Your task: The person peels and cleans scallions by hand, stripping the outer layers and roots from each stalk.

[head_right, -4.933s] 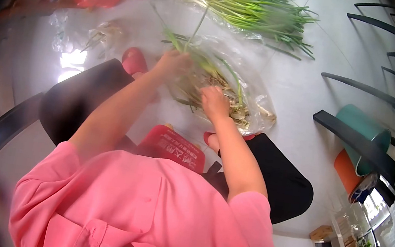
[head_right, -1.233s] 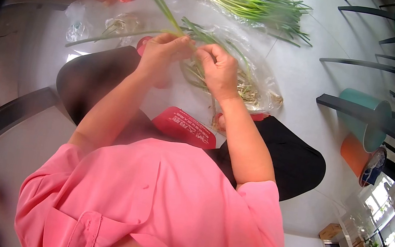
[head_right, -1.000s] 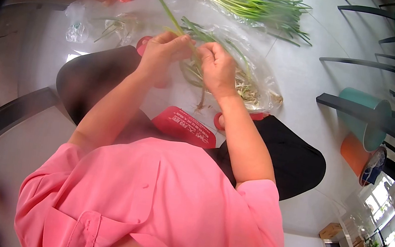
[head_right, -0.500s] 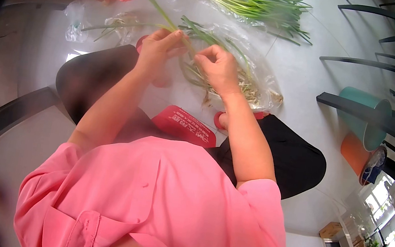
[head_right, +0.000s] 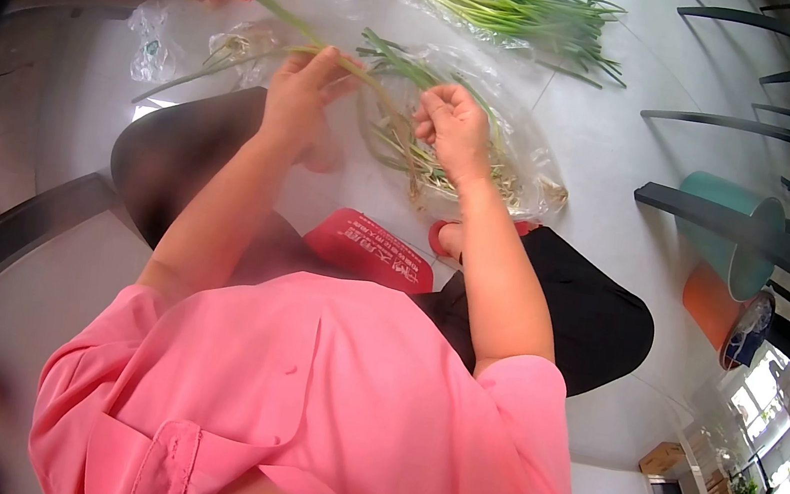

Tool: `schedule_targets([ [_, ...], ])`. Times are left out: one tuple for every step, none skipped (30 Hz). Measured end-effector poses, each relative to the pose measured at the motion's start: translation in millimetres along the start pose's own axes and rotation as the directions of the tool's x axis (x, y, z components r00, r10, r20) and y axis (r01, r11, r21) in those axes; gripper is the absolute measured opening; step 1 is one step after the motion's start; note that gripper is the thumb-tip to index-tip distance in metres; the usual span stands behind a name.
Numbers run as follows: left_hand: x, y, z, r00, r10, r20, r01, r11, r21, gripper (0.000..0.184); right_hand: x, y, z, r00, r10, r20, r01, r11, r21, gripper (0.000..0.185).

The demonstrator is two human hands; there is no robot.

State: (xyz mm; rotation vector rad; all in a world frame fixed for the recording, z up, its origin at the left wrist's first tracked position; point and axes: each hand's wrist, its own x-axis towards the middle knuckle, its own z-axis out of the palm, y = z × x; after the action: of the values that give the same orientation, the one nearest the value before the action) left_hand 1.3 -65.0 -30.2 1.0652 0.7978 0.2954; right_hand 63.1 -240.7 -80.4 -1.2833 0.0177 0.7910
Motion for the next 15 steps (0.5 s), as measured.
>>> schedule_targets([
  [3,0,-3,1.000,0.005,-0.012,-0.005,1.000,0.010,0.011,3,4,-7,1.000,0.000,0.000,0.000,1.000,0.000,0.012],
  [6,-1,-6,1.000,0.005,-0.012,-0.005,1.000,0.010,0.011,6,12,-15,0.999,0.027,-0.027,-0.031,0.989,-0.144,0.014],
  [8,-1,-8,1.000,0.009,-0.004,-0.009,1.000,0.006,0.012,9,19,-22,0.997,0.050,-0.056,-0.064,0.957,-0.283,0.017],
  [9,-1,-10,1.000,0.013,0.004,-0.013,1.000,0.003,0.012,11,23,-27,0.997,0.050,-0.054,-0.063,0.957,-0.283,0.017],
  [8,-1,-10,1.000,0.015,0.001,-0.015,1.000,0.003,0.012,13,27,-33,0.996,0.060,-0.065,-0.085,0.850,-0.519,0.019],
  [7,0,-10,0.999,-0.001,0.049,0.001,1.000,0.017,0.013,14,25,-32,0.995,0.066,-0.077,-0.101,0.685,-0.721,0.021],
  [6,0,-9,0.995,-0.018,0.097,0.015,0.999,0.033,0.015,13,24,-31,0.995,0.064,-0.074,-0.098,0.685,-0.722,0.021],
  [3,1,-8,0.995,-0.016,0.096,0.013,0.999,0.033,0.015,10,23,-30,0.998,-0.037,-0.060,-0.030,0.546,-0.837,0.022],
  [-2,3,-3,0.990,-0.055,0.133,0.049,0.998,0.049,0.016,7,20,-29,0.991,-0.134,-0.027,0.026,0.383,-0.923,0.025],
  [-5,4,1,0.981,-0.094,0.170,0.084,0.994,0.066,0.017,6,31,-34,0.991,-0.135,-0.027,0.027,0.383,-0.924,0.025],
  [-6,2,2,0.976,-0.113,0.188,0.104,0.993,0.057,0.019,5,50,-43,0.975,-0.212,0.061,0.125,0.302,-0.945,0.026],
  [-8,2,4,0.976,-0.112,0.188,0.104,0.993,0.057,0.019,2,52,-42,0.948,-0.280,0.153,0.217,0.214,-0.952,0.028],
  [-11,2,6,0.966,-0.140,0.217,0.123,0.988,0.093,0.020,4,53,-42,0.947,-0.281,0.154,0.218,0.214,-0.952,0.028],
  [-12,2,6,0.955,-0.168,0.245,0.140,0.982,0.131,0.020,7,54,-41,0.987,-0.158,0.016,0.079,0.401,-0.913,0.030],
  [-11,-3,4,0.938,-0.174,0.299,0.155,0.984,0.086,0.026,8,47,-35,0.995,-0.006,-0.101,-0.080,0.556,-0.827,0.032],
])
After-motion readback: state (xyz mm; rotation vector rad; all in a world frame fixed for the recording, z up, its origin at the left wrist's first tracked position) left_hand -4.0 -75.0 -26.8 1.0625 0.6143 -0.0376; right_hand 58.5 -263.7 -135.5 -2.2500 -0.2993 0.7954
